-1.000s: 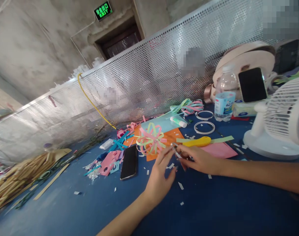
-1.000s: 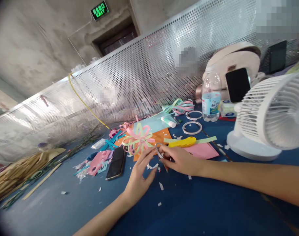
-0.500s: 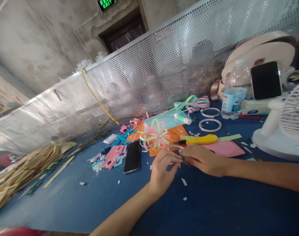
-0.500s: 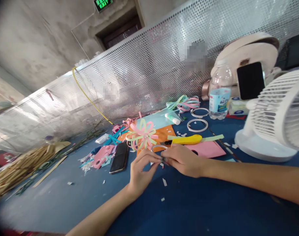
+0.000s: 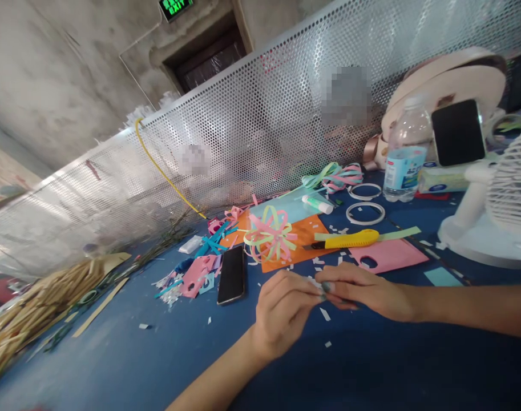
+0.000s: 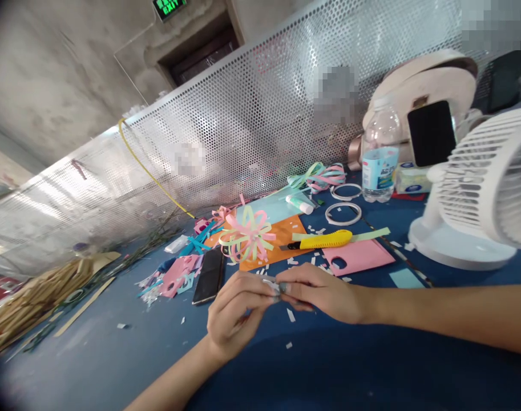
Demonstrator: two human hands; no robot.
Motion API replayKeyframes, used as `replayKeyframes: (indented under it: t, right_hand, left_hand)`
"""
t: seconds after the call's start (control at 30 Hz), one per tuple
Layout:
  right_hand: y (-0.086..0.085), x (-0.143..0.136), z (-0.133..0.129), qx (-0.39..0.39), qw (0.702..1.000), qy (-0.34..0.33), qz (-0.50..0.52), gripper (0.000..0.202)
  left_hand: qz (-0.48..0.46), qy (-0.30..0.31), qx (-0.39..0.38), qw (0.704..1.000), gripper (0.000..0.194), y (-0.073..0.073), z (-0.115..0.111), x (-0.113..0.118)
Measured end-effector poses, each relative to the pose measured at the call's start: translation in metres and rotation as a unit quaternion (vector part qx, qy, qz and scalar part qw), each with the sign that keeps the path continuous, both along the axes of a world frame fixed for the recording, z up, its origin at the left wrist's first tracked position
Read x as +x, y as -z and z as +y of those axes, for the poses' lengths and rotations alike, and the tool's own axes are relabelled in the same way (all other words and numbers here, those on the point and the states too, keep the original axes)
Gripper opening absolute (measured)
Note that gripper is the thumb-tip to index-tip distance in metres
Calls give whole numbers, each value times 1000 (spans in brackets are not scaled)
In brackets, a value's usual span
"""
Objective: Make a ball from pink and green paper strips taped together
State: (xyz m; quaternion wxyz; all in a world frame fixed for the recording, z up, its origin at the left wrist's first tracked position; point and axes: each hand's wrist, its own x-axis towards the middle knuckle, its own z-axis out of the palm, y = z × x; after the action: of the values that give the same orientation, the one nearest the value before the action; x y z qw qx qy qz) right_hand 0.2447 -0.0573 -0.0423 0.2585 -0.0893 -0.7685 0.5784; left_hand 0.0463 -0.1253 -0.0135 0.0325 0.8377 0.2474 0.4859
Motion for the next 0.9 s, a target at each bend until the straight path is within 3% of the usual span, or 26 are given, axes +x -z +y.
replayKeyframes:
  t: [0.1,0.2,0.33,0.53,0.73,0.9]
  right_hand:
    - [-3,3,3,227,969,84,-50,32]
    - [-5,4,4,326,928,136,-116,28]
    - [-1,2,8,358,903,182,-156,20]
    - [4,1,12,378,887,212,-161,18]
    - [-11,4,7,301,931,162,-126,22]
    - [-20,7,3,232,959,109,-119,24]
  left_hand:
    - [-79,-36,-77,993,19,8,3,3]
    - [-150,-83,-194,966,14,18,9,4]
    - [-200,-102,-277,934,10,27,15,6]
    - [-174,-122,-270,939,11,29,15,9]
    - [-191,-82,-263,942,11,22,13,6]
    - [-161,-62,-207,963,13,19,13,5]
